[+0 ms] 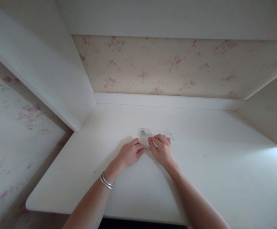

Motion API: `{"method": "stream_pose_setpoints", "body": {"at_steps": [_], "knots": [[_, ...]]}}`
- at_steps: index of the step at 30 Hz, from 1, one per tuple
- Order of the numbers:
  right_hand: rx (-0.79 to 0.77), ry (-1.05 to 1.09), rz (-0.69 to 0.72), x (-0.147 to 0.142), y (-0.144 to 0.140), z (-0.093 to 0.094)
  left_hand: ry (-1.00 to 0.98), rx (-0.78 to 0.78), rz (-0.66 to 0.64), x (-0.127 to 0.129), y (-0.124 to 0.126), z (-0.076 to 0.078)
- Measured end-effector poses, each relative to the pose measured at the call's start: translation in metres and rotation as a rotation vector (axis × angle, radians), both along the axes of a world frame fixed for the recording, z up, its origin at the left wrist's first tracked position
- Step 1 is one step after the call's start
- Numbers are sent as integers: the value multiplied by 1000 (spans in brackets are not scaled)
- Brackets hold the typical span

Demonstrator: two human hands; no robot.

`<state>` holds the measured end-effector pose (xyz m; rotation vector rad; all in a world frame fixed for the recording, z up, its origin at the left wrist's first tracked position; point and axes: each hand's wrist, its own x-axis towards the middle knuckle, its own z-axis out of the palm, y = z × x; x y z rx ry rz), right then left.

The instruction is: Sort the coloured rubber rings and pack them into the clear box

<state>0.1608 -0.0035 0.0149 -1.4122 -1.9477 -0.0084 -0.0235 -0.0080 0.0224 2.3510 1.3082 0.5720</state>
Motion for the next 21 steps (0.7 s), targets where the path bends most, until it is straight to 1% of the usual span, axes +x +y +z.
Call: {"method": "stream_pose_setpoints", "body": {"at_steps": [4,7,11,15,18,21], "knots": [[2,-71,-10,-8,8,5,81,8,-54,2,-1,-2],[-9,-125,-14,-10,12,6,91,23,-70,1,1,-4],[13,-54,-54,-3,10,3,71,9,-64,2,2,-5],[13,52,-109,7,3,-3,-12,-23,-37,3,1,-4],[-4,76,-103,10,0,-7,-113,-52,-28,2,3,-5],[-10,68,-73,11,-1,-7,-211,-106,-10,1,8,-7]]}}
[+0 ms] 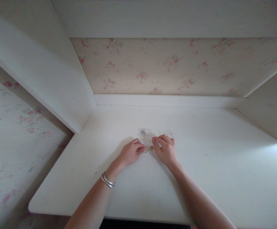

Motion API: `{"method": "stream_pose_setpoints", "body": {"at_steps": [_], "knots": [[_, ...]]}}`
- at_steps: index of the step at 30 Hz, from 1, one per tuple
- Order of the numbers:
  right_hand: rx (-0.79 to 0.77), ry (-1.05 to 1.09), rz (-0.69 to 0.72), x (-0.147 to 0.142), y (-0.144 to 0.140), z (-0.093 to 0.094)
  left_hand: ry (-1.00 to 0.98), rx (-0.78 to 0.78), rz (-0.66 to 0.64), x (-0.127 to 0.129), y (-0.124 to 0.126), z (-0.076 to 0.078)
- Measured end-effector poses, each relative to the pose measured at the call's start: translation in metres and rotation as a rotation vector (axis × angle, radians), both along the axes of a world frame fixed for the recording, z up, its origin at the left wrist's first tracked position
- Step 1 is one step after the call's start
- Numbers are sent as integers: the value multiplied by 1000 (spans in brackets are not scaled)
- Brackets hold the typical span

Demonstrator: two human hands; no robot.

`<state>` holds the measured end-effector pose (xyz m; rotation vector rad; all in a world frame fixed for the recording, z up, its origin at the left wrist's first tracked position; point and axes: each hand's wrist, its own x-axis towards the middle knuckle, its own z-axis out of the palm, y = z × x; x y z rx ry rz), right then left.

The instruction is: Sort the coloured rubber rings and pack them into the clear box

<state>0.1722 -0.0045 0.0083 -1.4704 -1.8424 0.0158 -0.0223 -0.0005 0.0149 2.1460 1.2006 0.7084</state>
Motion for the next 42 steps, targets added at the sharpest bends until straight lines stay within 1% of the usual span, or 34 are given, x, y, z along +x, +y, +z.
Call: {"method": "stream_pose_setpoints", "body": {"at_steps": [1,3,5,7,10,12,16,19,23,26,31,35,39,42], "knots": [[-7,-18,37,0,-1,2,-31,-19,12,0,2,-1],[-32,-91,160,0,-4,6,-86,-40,38,-1,6,-2],[-64,-193,292,0,-7,12,-130,-32,69,0,10,-1],[-92,-287,377,-1,-11,17,-164,-3,114,1,13,-1],[-123,-367,427,-4,-14,20,-193,53,209,4,20,-4],[-141,-388,440,-5,-14,19,-178,91,249,6,25,-7],[-175,-383,455,-6,-13,16,-136,141,253,10,32,-13],[-196,-367,466,-6,-12,14,-163,144,270,8,32,-14],[-193,-347,467,-6,-12,11,-193,129,327,2,30,-12],[-169,-286,432,-5,-12,9,-187,118,333,0,28,-12],[-75,-143,303,-5,-7,6,-176,103,300,1,24,-11],[27,-64,174,-10,2,8,-146,67,305,1,20,-12],[70,-97,129,-19,10,11,-108,54,304,0,19,-11],[69,-153,117,-21,13,11,-45,46,230,0,16,-7]]}}
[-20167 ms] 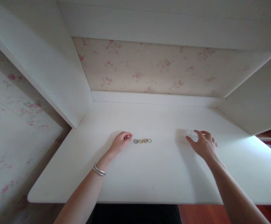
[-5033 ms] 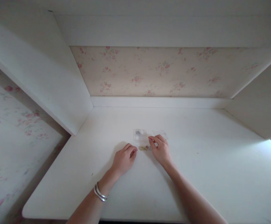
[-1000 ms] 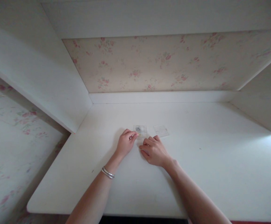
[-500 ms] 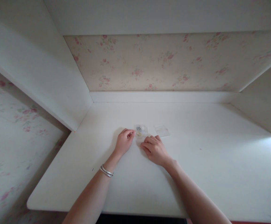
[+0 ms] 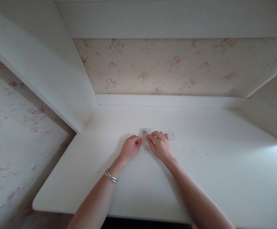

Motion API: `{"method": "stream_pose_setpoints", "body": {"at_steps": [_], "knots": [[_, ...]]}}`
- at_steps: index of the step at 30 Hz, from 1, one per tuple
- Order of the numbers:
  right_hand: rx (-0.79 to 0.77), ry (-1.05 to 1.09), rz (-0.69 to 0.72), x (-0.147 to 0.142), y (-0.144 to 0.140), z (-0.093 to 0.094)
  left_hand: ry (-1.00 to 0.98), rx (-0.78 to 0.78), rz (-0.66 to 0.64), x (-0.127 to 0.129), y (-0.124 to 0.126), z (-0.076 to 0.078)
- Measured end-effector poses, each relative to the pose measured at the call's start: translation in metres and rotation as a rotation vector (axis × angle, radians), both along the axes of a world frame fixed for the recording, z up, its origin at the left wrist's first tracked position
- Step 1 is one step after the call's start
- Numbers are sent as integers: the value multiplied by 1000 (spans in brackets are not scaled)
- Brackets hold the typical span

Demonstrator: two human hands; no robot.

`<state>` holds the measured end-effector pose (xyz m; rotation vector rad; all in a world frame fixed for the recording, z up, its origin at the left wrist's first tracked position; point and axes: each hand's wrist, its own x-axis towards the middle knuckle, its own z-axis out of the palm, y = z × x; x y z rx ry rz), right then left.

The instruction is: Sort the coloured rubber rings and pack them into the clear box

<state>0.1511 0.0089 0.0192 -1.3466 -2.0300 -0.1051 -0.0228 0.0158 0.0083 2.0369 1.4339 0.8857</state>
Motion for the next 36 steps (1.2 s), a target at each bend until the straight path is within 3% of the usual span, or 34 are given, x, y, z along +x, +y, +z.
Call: {"method": "stream_pose_setpoints", "body": {"at_steps": [9,23,29,32,36], "knots": [[-29,220,-132,29,-4,-10,151,-155,-291,0,-12,9],[-131,150,-13,42,-5,-10,351,-37,-352,6,-20,12],[-151,115,55,47,-6,-5,186,-36,-297,6,-16,9],[-156,97,93,48,-7,-1,64,17,-193,9,-8,8],[-193,64,152,48,-9,4,74,104,-57,16,4,5]]}}
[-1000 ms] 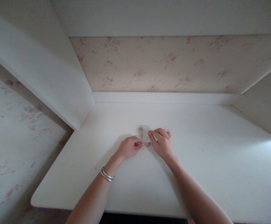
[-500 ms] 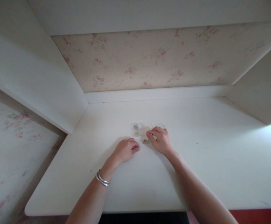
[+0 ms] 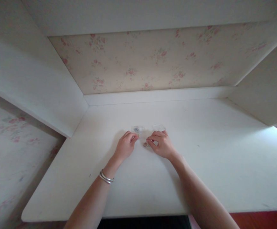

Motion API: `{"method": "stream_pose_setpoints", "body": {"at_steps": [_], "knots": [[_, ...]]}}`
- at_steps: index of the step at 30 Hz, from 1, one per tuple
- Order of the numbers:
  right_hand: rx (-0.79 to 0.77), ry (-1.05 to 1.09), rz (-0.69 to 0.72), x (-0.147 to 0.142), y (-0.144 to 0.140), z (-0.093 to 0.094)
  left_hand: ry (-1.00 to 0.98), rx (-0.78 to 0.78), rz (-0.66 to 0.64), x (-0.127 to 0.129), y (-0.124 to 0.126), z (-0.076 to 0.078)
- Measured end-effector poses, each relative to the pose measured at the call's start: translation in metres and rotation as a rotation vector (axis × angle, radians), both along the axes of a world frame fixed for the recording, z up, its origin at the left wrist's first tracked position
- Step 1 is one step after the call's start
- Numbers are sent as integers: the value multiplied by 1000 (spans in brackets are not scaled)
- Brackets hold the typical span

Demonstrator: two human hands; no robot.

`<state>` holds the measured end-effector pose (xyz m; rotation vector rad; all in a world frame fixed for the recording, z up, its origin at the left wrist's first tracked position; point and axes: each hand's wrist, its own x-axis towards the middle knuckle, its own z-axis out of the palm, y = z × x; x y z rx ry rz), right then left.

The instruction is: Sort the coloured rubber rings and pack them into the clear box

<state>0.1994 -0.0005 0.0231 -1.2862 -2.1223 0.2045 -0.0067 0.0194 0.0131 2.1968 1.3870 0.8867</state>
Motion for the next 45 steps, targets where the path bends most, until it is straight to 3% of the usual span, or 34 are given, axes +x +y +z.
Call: {"method": "stream_pose_setpoints", "body": {"at_steps": [11,24,45], "knots": [[-23,-69,61,3,-2,1,39,56,131,-2,-10,-1],[-13,-164,102,0,-3,-1,218,54,101,-4,-17,-1],[-60,-145,150,-1,-3,-3,182,19,57,-1,-19,-6]]}}
